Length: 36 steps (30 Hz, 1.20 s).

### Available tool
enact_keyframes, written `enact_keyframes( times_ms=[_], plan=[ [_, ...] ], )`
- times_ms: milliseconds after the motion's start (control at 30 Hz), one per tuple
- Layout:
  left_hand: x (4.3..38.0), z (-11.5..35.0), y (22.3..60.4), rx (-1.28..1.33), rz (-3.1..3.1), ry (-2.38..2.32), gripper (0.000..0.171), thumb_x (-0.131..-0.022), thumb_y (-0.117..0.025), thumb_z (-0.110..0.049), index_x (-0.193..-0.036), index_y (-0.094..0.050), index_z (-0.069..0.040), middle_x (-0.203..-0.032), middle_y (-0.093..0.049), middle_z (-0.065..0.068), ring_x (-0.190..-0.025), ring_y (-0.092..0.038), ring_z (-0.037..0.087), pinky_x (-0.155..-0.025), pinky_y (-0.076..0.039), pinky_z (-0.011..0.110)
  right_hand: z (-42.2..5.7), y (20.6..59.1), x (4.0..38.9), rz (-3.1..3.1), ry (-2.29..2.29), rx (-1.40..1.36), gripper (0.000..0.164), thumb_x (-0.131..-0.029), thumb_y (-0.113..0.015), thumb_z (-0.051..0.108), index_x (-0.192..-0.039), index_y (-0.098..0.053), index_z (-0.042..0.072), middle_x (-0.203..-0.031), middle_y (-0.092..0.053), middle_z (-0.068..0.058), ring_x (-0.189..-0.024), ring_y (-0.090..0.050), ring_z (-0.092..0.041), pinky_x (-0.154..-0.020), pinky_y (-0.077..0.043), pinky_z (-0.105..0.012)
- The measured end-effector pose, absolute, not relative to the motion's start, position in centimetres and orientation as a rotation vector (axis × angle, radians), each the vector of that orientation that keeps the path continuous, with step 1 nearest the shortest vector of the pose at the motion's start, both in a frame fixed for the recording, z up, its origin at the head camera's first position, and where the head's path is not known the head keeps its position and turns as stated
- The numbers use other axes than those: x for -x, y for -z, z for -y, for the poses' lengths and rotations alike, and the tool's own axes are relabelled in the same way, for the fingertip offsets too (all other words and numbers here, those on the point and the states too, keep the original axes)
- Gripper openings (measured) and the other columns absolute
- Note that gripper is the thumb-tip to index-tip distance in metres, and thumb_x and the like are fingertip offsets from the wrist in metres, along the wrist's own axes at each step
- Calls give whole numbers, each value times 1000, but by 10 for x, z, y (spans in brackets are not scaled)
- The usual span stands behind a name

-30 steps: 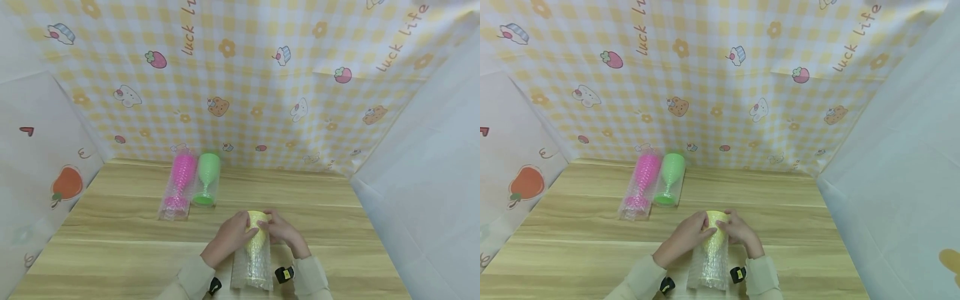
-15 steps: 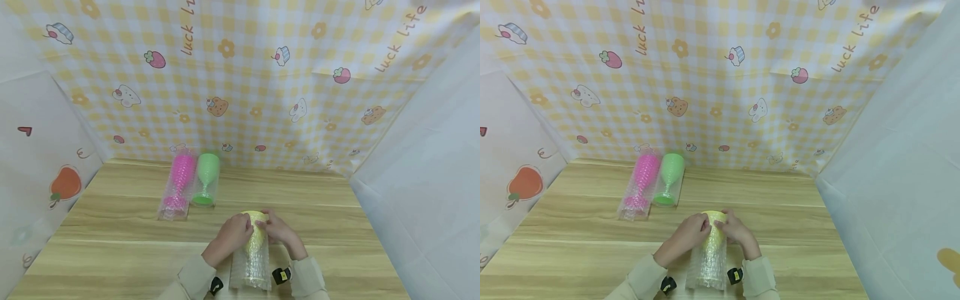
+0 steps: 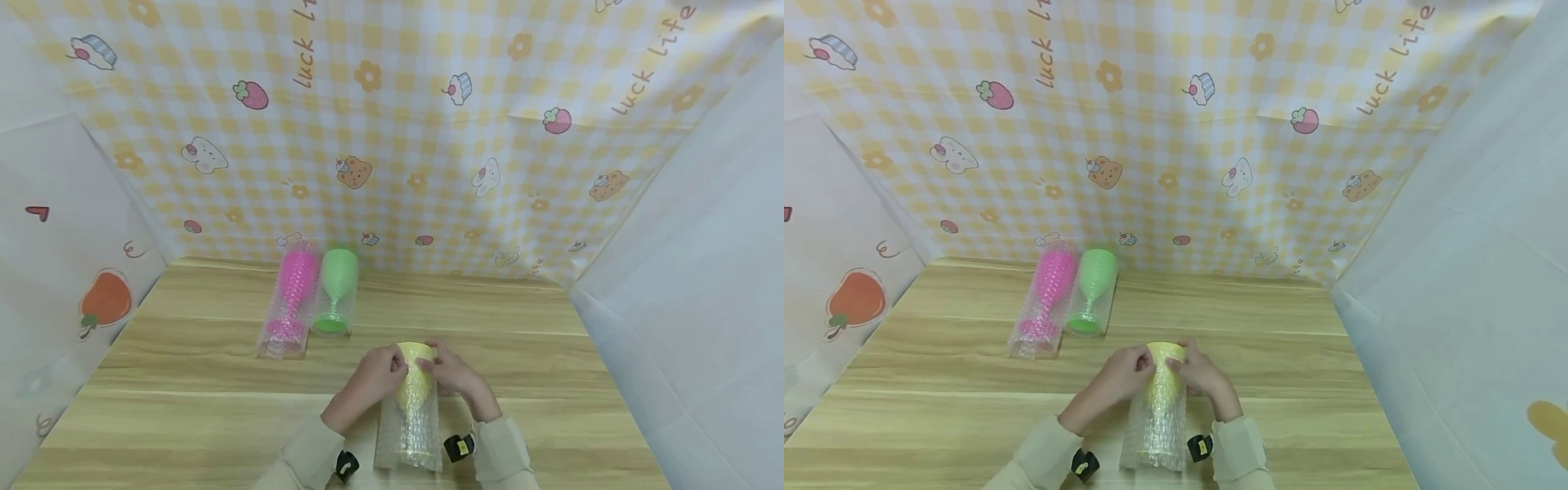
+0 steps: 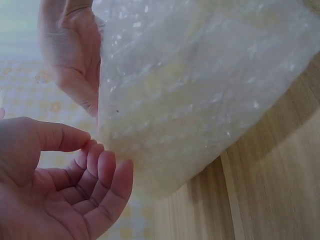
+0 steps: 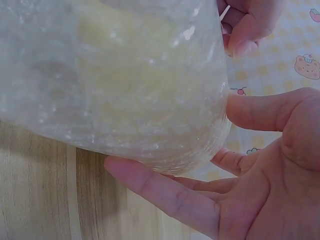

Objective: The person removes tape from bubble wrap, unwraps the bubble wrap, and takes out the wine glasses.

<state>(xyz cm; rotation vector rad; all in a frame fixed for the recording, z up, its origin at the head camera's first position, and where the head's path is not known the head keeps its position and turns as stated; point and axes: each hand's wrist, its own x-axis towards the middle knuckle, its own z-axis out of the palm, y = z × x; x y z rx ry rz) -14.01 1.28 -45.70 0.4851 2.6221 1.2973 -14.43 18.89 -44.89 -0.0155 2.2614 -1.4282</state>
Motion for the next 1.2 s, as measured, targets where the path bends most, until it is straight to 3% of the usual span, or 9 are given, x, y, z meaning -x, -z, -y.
enact_keyframes(
  times_ms=[333,667,1033,1200],
  plan=[
    [140,1,457,-475,-2612,-1393,8,-83,-53,-9,-75,-56,-8,-63,-50,-4,-55,-44,7,-46,-39,18,-188,452,146,-2271,1415,2,51,-96,-49,16,-137,-25,-3,-106,-56,-32,-81,-65,-31,-65,-58,-45],
    [136,28,461,-399,-2601,-1459,8,-87,-57,-14,-81,-60,-9,-73,-58,-1,-67,-51,9,-58,-46,19,-186,452,145,-2272,1420,-18,49,-96,-49,16,-135,-26,-3,-106,-56,-31,-81,-65,-30,-65,-58,-45],
    [132,75,474,-200,-2490,-1489,10,-89,-56,-11,-83,-59,-4,-69,-59,8,-60,-54,16,-50,-45,21,-187,452,146,-2275,1398,-7,52,-97,-49,18,-137,-25,-3,-106,-56,-29,-81,-64,-29,-67,-57,-46],
    [130,86,482,-184,-2506,-1449,11,-90,-55,-9,-84,-60,-1,-68,-60,7,-57,-51,11,-49,-43,18,-186,452,145,-2277,1408,-1,51,-96,-49,18,-137,-26,-3,-104,-56,-28,-79,-64,-28,-67,-57,-46]
  ],
)
